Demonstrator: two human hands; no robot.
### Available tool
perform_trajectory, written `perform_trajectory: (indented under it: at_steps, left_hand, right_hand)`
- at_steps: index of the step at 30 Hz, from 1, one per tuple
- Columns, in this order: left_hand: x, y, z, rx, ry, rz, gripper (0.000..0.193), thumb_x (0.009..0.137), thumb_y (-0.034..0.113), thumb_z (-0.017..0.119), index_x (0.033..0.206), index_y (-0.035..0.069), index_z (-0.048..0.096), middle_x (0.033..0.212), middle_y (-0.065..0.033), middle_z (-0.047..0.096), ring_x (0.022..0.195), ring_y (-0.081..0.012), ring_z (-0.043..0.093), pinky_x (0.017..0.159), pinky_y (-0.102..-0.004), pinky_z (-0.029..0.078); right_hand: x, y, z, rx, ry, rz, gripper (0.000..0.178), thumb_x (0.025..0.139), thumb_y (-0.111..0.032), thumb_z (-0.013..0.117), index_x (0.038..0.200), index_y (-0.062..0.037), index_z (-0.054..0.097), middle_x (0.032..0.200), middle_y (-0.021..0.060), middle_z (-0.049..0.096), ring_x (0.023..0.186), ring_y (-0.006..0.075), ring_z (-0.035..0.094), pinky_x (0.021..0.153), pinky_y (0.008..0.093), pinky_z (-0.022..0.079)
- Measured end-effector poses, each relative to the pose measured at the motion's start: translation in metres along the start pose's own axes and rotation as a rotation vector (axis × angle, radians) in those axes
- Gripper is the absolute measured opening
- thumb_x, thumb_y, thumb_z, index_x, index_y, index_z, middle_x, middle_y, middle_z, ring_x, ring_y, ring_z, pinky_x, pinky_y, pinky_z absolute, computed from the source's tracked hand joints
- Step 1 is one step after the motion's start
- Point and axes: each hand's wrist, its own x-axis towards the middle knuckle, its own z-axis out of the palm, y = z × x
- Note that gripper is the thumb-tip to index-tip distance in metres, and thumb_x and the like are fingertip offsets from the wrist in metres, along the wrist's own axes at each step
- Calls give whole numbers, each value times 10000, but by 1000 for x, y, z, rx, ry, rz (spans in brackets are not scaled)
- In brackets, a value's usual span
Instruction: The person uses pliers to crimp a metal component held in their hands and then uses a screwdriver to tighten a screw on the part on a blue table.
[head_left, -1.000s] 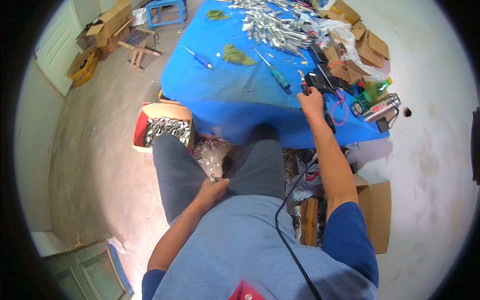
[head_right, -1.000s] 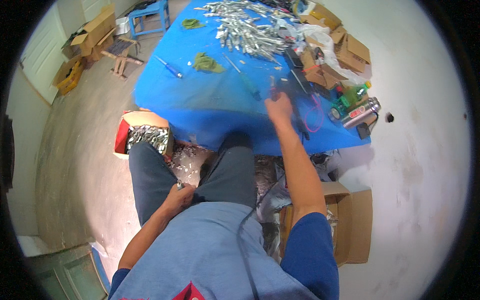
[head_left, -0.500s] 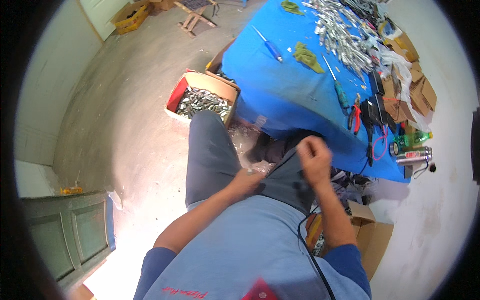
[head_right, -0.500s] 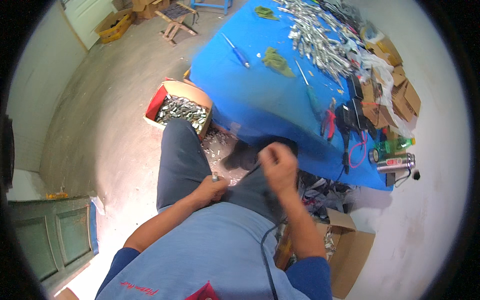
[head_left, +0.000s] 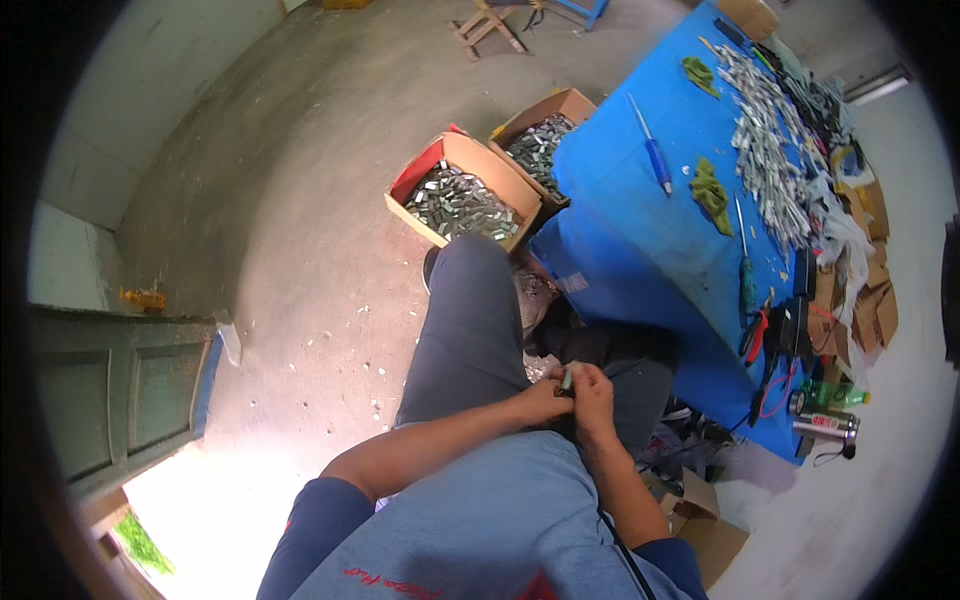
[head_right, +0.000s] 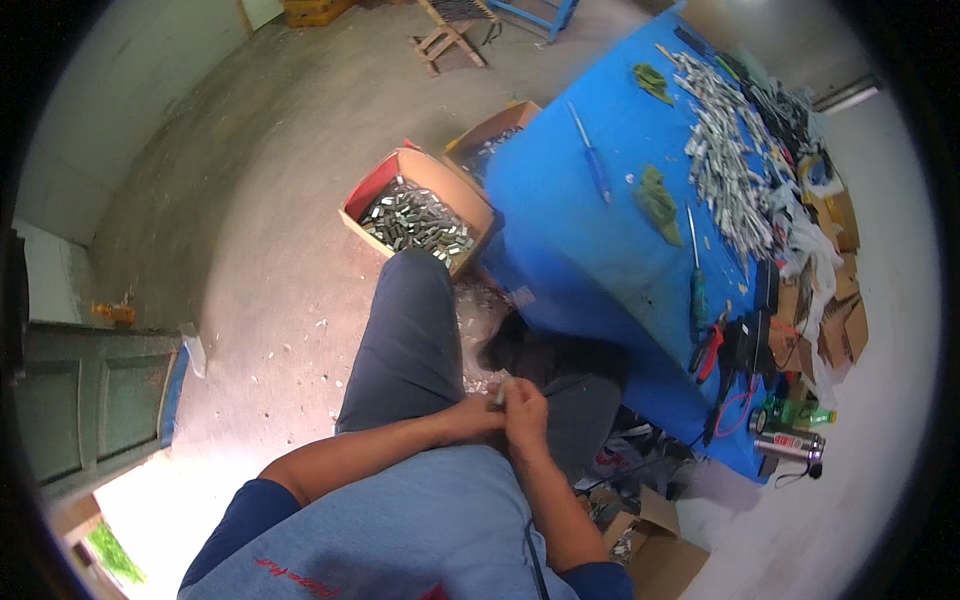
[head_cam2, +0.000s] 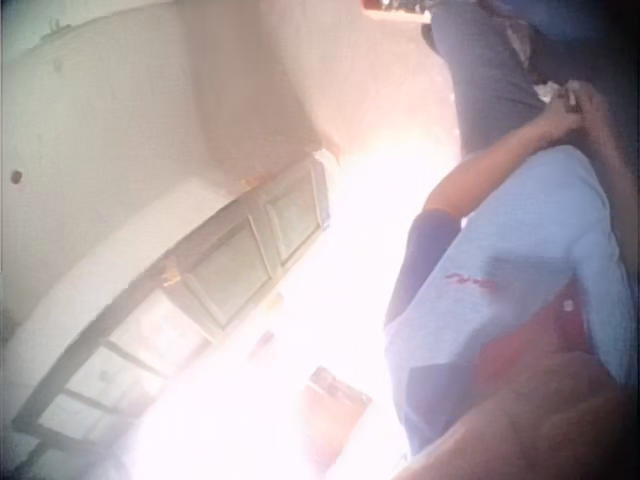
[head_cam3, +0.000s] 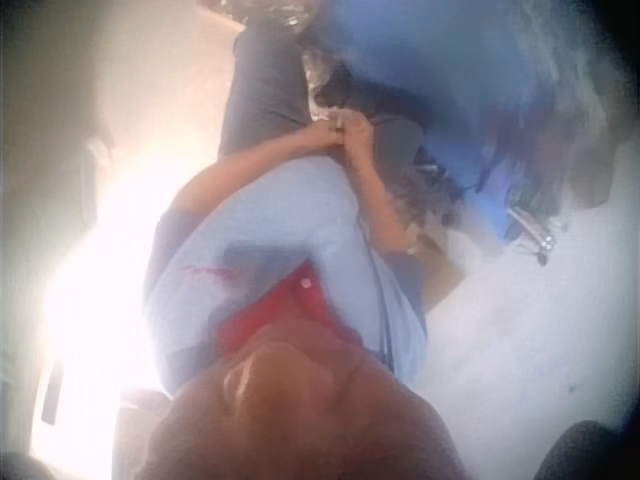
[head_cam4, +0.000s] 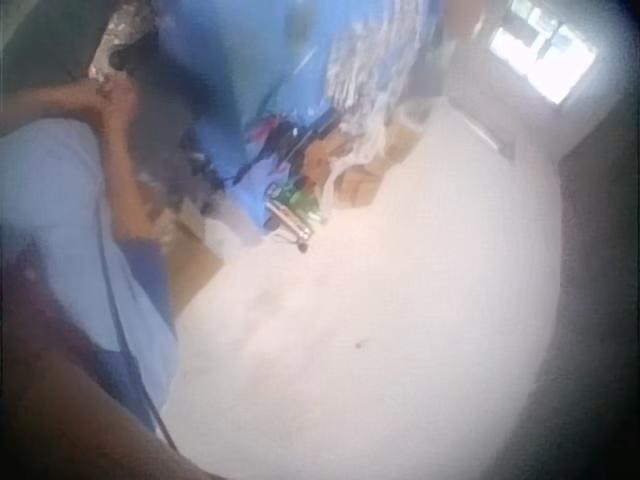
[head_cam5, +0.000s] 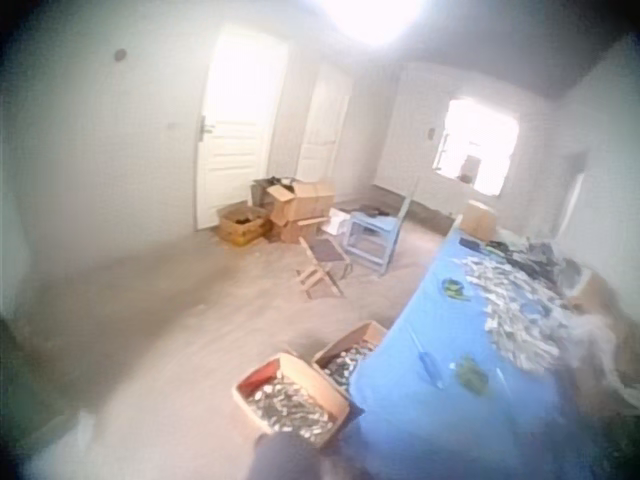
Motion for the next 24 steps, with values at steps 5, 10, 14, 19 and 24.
perform_trajectory:
  at_steps: [5,10,14,19,24]
  left_hand:
    - [-10,13,-5,-34,-46,-58,245,919,246,625,827,19,611,713,3,550,639,-95,498,561,-264,394]
    - [-4,5,-9,-213,-10,-71,244,946,235,595,782,58,563,662,24,496,552,-72,427,470,-254,327]
    - [-14,25,-11,-288,22,-131,274,960,235,582,744,86,502,638,28,463,516,-59,392,432,-256,293]
    - [-9,18,-20,-230,27,-126,163,965,193,561,898,47,589,765,-48,561,630,-124,494,529,-273,391]
    - [10,-59,-10,515,128,429,271,944,138,576,1177,3,606,1113,-154,635,1010,-230,600,849,-343,494]
  right_hand:
    - [66,13,-27,179,50,284,241,1019,-262,539,1069,-32,595,952,136,699,749,192,681,533,277,495]
    - [117,-56,12,349,-227,200,311,1001,-302,574,1124,-17,583,999,123,694,790,175,675,619,287,520]
    - [123,-108,55,145,-13,-33,318,1003,-275,569,1151,4,603,1015,103,691,844,177,674,701,294,519]
    - [86,-71,58,-313,-278,-335,300,1008,-230,556,1144,17,657,985,75,707,902,125,646,766,265,493]
    - [15,-35,43,-556,-516,-377,269,927,-173,650,1122,7,697,919,125,728,839,166,679,757,291,529]
